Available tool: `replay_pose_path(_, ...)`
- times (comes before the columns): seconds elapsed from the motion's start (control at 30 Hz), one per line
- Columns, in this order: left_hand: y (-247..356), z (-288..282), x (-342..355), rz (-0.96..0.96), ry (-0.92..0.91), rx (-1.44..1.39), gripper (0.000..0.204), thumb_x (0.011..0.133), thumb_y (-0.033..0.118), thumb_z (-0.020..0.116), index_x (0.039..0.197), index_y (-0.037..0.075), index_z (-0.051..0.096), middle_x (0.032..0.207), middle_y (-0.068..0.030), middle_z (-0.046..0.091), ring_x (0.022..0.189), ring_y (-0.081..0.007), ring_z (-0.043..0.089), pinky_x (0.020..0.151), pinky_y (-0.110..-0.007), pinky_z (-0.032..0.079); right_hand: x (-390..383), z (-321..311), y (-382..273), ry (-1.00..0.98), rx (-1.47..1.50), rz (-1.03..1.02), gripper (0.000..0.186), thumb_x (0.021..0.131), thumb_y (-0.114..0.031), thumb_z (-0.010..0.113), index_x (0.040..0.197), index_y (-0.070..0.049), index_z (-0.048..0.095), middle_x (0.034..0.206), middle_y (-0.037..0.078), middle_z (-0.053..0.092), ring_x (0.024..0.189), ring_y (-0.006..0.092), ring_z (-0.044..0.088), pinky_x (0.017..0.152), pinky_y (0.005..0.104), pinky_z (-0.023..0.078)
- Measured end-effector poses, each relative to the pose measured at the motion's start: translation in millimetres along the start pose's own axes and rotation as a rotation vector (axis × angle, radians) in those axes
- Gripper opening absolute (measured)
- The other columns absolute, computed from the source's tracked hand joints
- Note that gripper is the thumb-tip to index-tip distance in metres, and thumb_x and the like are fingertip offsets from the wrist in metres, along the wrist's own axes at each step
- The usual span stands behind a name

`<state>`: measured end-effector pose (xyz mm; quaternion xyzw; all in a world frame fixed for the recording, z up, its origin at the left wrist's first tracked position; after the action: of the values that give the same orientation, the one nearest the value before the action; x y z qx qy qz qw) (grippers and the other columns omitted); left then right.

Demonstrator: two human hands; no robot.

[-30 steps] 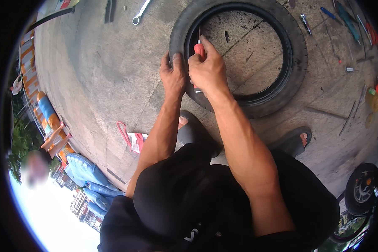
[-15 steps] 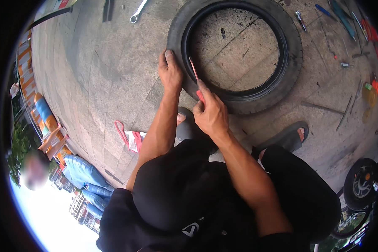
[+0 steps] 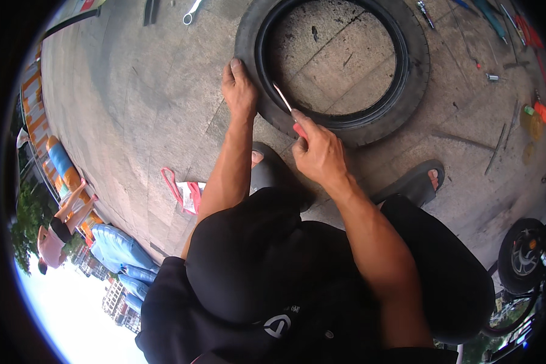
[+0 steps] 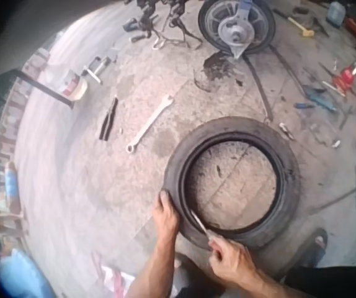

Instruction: The person removes the inner tube from a motorcycle tire using a tire lever, applies sealant to the tire interior with a brush, and then reassembles the tire onto the wheel rim, securing it with a wrench.

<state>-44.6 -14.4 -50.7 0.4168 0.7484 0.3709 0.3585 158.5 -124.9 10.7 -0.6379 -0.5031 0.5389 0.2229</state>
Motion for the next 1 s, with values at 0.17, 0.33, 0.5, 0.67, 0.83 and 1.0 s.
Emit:
replay_pose_path(0.17, 5.1, -3.6, -1.1, -0.002, 0.005, 0.043, 0.048, 0.101, 0.035, 0.050, 0.126, -0.006, 0.059, 0.119, -0.0243, 0.065, 0.113, -0.0310, 0.061, 0.098, -0.038, 0.045, 34.7, -41.7, -12.0, -0.182, -0.213, -0.098, 0.048, 0.083, -0.008, 0.057, 0.131, -0.008, 0.059, 0.105, 0.017, 0.071, 0.094, 0.0353, 0.069, 0.084, 0.0425, 0.054)
replay_pose_path(0.33, 1.3, -2.1, -1.0, -0.023, 0.003, -0.005, 0.046, 0.102, 0.034, 0.050, 0.125, -0.005, 0.060, 0.118, -0.0242, 0.065, 0.112, -0.0305, 0.062, 0.098, -0.038, 0.046, 56.9, -53.2, -32.7, -0.297, -0.320, -0.233, 0.046, 0.084, -0.010, 0.056, 0.130, -0.008, 0.060, 0.094, 0.021, 0.070, 0.087, 0.0390, 0.068, 0.078, 0.0449, 0.054)
replay_pose_path(0.5, -2.7, -1.7, 1.6, -0.001, 0.016, -0.032, 0.046, 0.101, 0.034, 0.052, 0.124, -0.005, 0.060, 0.118, -0.0230, 0.065, 0.111, -0.0307, 0.062, 0.097, -0.038, 0.046, 51.6, -38.9, -26.7, -0.414, -0.481, -0.202, 0.046, 0.084, -0.008, 0.055, 0.129, -0.007, 0.061, 0.096, 0.021, 0.070, 0.088, 0.0394, 0.068, 0.078, 0.0457, 0.054)
replay_pose_path(0.67, -1.4, -3.9, 2.0, 0.072, 0.063, 0.011, 0.044, 0.103, 0.036, 0.050, 0.119, -0.004, 0.062, 0.101, -0.0130, 0.069, 0.094, -0.0184, 0.061, 0.086, -0.033, 0.049, 29.7, -46.9, -20.0, -0.366, -0.351, -0.237, 0.046, 0.083, -0.006, 0.058, 0.129, -0.010, 0.061, 0.099, 0.019, 0.071, 0.091, 0.0374, 0.068, 0.078, 0.0455, 0.055)
replay_pose_path(0.83, -3.4, -3.6, 0.9, 0.063, 0.055, 0.023, 0.045, 0.103, 0.037, 0.050, 0.121, -0.003, 0.062, 0.102, -0.0133, 0.069, 0.095, -0.0184, 0.061, 0.086, -0.033, 0.049, 21.7, -50.7, -17.9, -0.289, -0.322, -0.261, 0.046, 0.086, -0.008, 0.060, 0.132, -0.013, 0.060, 0.095, 0.017, 0.070, 0.087, 0.0362, 0.067, 0.076, 0.0455, 0.054)
replay_pose_path(1.0, -1.2, -2.8, 1.6, 0.071, 0.050, -0.008, 0.046, 0.103, 0.038, 0.050, 0.121, -0.003, 0.062, 0.104, -0.0129, 0.069, 0.096, -0.0182, 0.061, 0.088, -0.033, 0.049, 34.5, -36.5, -21.9, -0.230, -0.440, -0.241, 0.048, 0.087, -0.006, 0.061, 0.133, -0.014, 0.059, 0.096, 0.014, 0.070, 0.082, 0.0332, 0.067, 0.075, 0.0418, 0.054)
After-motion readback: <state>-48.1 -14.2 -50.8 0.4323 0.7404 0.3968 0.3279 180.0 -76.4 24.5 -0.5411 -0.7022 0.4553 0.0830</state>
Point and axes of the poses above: each hand's wrist, its own x-axis towards the middle knuckle, its own z-axis out of the palm, y = z × x, the point moved 10 cm from there along x, towards the middle knuckle
